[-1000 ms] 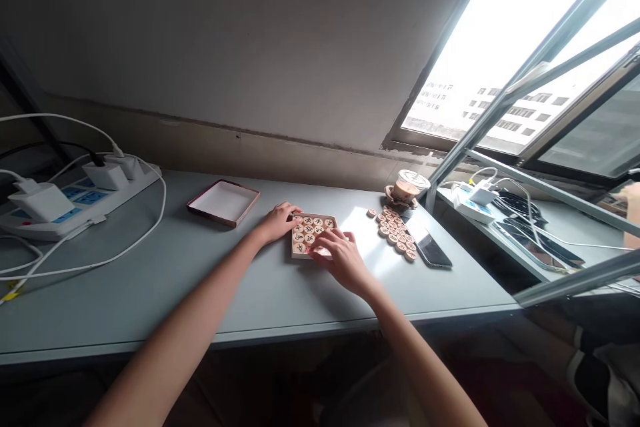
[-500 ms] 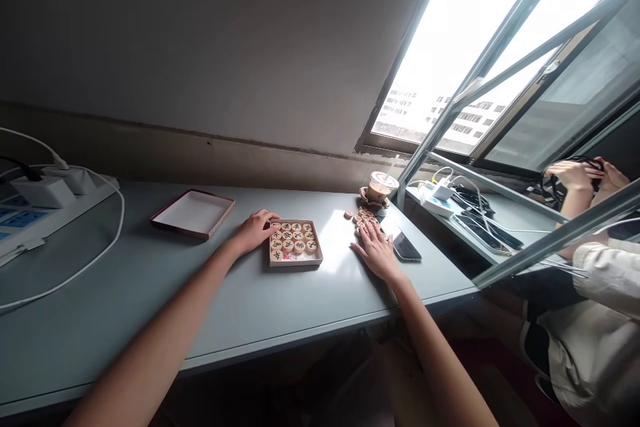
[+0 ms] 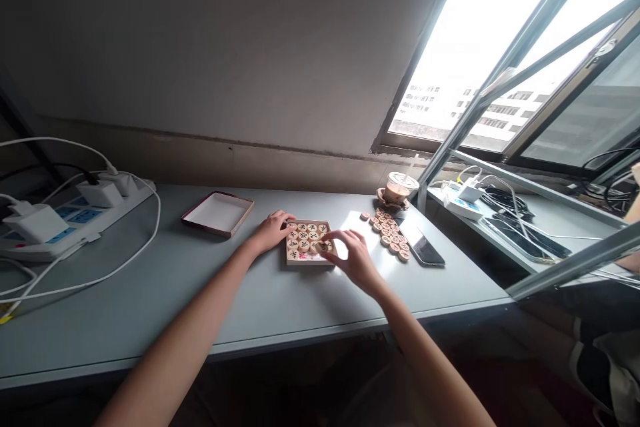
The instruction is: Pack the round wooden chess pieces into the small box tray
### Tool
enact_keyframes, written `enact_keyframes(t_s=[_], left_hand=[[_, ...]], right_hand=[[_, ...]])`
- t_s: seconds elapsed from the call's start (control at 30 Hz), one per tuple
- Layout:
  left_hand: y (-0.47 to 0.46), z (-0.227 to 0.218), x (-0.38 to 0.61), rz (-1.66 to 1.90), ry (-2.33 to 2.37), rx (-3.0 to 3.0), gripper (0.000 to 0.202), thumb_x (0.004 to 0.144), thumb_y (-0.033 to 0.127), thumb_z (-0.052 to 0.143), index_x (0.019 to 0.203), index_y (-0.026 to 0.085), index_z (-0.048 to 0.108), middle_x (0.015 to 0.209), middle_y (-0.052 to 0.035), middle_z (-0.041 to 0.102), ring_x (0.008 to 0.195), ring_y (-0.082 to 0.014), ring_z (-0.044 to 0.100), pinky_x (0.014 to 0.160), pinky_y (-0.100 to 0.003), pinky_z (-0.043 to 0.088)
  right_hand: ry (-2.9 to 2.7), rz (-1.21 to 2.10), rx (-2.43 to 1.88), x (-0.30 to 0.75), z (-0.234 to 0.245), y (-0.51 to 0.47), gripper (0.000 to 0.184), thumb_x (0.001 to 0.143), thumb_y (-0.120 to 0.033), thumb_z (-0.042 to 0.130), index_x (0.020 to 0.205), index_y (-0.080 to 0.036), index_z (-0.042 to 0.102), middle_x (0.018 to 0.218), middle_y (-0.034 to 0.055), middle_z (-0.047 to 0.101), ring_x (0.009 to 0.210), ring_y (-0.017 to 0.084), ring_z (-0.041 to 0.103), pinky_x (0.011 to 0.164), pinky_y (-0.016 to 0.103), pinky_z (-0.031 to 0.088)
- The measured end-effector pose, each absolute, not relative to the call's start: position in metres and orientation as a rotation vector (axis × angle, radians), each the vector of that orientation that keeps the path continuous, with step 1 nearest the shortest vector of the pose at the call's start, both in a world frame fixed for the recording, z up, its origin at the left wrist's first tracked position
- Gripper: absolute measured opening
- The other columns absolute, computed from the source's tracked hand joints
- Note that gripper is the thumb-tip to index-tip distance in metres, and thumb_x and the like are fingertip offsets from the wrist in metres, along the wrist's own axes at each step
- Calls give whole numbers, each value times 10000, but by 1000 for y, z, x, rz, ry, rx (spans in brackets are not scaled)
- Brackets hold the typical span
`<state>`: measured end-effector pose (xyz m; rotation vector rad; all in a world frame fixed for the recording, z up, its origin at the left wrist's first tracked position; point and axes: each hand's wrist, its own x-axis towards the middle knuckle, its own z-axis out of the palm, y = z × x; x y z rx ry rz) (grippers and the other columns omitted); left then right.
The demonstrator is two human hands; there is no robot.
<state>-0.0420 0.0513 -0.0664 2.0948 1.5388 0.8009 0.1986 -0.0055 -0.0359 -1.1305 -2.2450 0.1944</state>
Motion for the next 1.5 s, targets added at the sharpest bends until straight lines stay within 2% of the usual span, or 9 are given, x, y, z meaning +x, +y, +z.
enact_keyframes(t_s=[0.13, 0.53, 0.67, 0.77, 0.9, 1.0, 1.1, 1.27, 1.5], left_hand=[[50, -67, -42, 813, 1532, 2069, 326, 844, 353, 457, 1103, 219, 602, 1149, -77, 580, 1126, -241, 529, 964, -362, 442], [55, -71, -44, 812, 1531, 2088, 333, 832, 347, 451, 1099, 215, 599, 1163, -74, 578, 1103, -244, 541, 972, -369, 435], [54, -70, -44, 766, 1519, 2079, 365, 832, 381, 431, 1126, 230, 587, 1179, -76, 561, 1126, -249, 518, 971, -374, 421], [51, -63, -38, 698, 1661, 1996, 581, 800, 506, 472, 1327, 264, 436, 1257, -102, 491, 1225, -299, 432, 1019, -440, 356], [41, -54, -17, 761, 1846, 1971, 800, 753, 608, 511, 1439, 301, 236, 1412, -125, 323, 1330, -345, 281, 1065, -516, 243], [34, -53, 1, 759, 1842, 2005, 848, 719, 634, 553, 1433, 296, 244, 1512, -121, 184, 1379, -356, 194, 1093, -511, 189], [32, -58, 9, 670, 1845, 1994, 955, 641, 632, 638, 1434, 276, 241, 1543, -134, 125, 1391, -377, 166, 1106, -509, 160], [35, -63, 4, 617, 1809, 1980, 990, 587, 580, 697, 1419, 273, 257, 1480, -136, 304, 1360, -359, 261, 1093, -468, 214], [36, -64, 2, 643, 1796, 1972, 902, 585, 581, 683, 1361, 276, 341, 1429, -114, 369, 1334, -349, 306, 1086, -435, 235]], right_hand=[[-2340, 63, -1108, 177, -42, -12, 154, 911, -381, 521, 1006, -280, 587, 1103, -4, 668, 1076, 198, 575, 1075, 465, 206], [-2368, -91, -1216, 179, -53, -32, 191, 932, -388, 472, 967, -281, 627, 1114, 21, 639, 1090, 214, 529, 1072, 478, 185], [-2198, -227, -1430, 220, -50, -11, 279, 949, -397, 401, 957, -261, 645, 1096, 46, 636, 1066, 225, 542, 1034, 476, 255], [-2063, -347, -1692, 270, -60, 10, 359, 918, -444, 417, 1147, -234, 597, 1308, 111, 519, 1196, 291, 472, 994, 505, 307], [-2085, -422, -1915, 312, -77, 19, 469, 919, -442, 391, 1318, -212, 480, 1480, 126, 344, 1338, 319, 321, 1044, 590, 215], [-2136, -456, -1851, 313, -81, 10, 374, 938, -374, 365, 1231, -230, 547, 1427, 94, 441, 1336, 302, 333, 1068, 602, 142], [-2172, -408, -1686, 300, -74, -4, 275, 938, -325, 390, 1066, -234, 616, 1240, 70, 612, 1217, 270, 477, 1066, 533, 196], [-2166, -187, -1495, 267, -53, -17, 225, 908, -408, 484, 936, -256, 646, 956, 30, 705, 959, 236, 611, 968, 441, 327], [-2324, 18, -1183, 198, -40, -14, 183, 903, -403, 523, 1008, -290, 623, 980, -6, 714, 969, 193, 619, 1039, 436, 280]])
